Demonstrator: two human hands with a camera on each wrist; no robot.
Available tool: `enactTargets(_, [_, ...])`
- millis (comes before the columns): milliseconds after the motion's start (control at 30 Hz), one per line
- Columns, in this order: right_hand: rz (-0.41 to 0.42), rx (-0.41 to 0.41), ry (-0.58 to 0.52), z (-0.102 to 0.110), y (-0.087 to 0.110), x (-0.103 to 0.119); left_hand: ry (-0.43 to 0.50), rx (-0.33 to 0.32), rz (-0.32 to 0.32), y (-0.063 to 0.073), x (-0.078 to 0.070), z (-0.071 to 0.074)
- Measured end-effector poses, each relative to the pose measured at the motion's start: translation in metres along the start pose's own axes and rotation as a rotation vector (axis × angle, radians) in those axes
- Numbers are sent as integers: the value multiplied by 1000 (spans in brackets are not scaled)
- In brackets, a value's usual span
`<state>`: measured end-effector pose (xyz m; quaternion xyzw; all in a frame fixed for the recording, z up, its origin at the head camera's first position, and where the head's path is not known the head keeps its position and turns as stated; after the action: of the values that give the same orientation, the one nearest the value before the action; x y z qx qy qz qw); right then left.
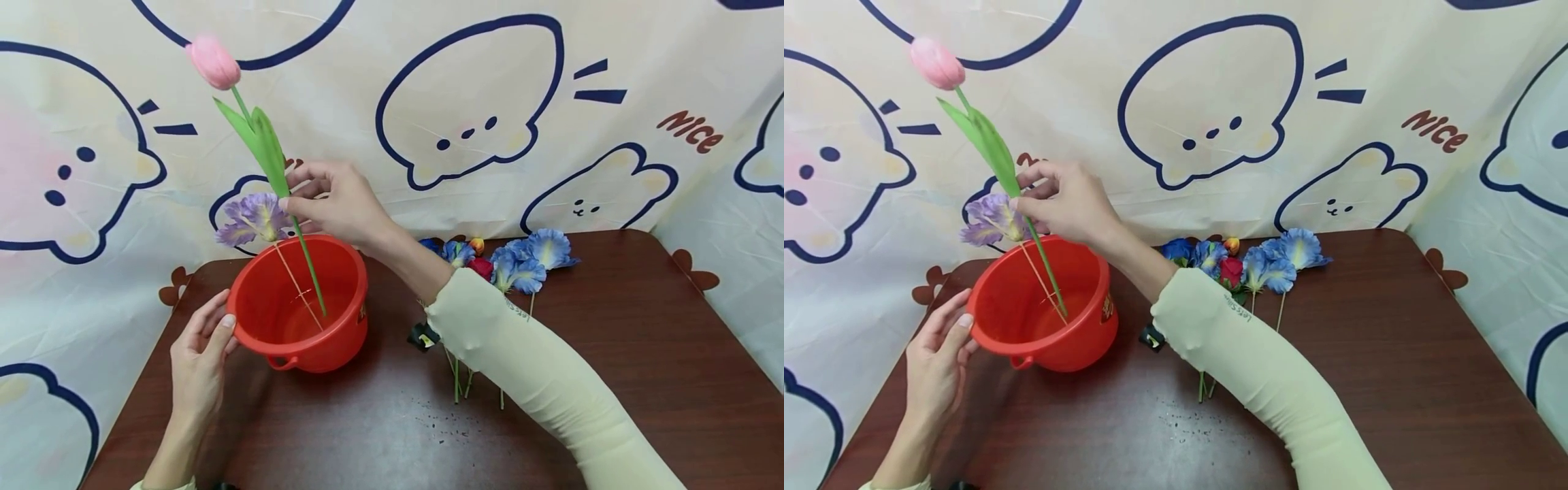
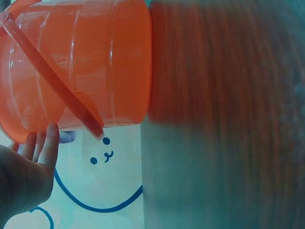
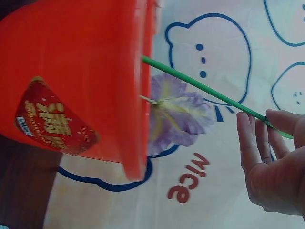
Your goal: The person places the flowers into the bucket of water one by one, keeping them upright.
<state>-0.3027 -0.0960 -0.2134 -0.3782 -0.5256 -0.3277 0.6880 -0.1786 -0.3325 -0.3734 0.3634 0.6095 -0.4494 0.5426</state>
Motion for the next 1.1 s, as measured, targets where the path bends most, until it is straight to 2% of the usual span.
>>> enactTargets(233, [-27,37,-48,-15,-7,-18,2,2,1,0,0,0])
enactTargets(467, [-70,40,-107,-26,-11,-38,-1,3,6,0,0,0])
enactTargets(767, [-99,102,-72,-41,-16,-60,4,-2,25,0,3,1])
enactTargets(1100, [-143,155,-49,-51,-20,-79,12,1,4,0,2,0])
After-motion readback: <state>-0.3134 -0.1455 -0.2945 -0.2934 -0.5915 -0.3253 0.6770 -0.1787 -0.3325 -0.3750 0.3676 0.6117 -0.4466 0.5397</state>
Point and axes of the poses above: each hand's wrist, its own y-axis away from the middle knuckle, its own z-axis out of the back of the hand, x = y × z, the point moved 10 cm from there along -y, towards the middle knuckle, and after that the axes turned 2 degrees about x, right-handed, at the moved point
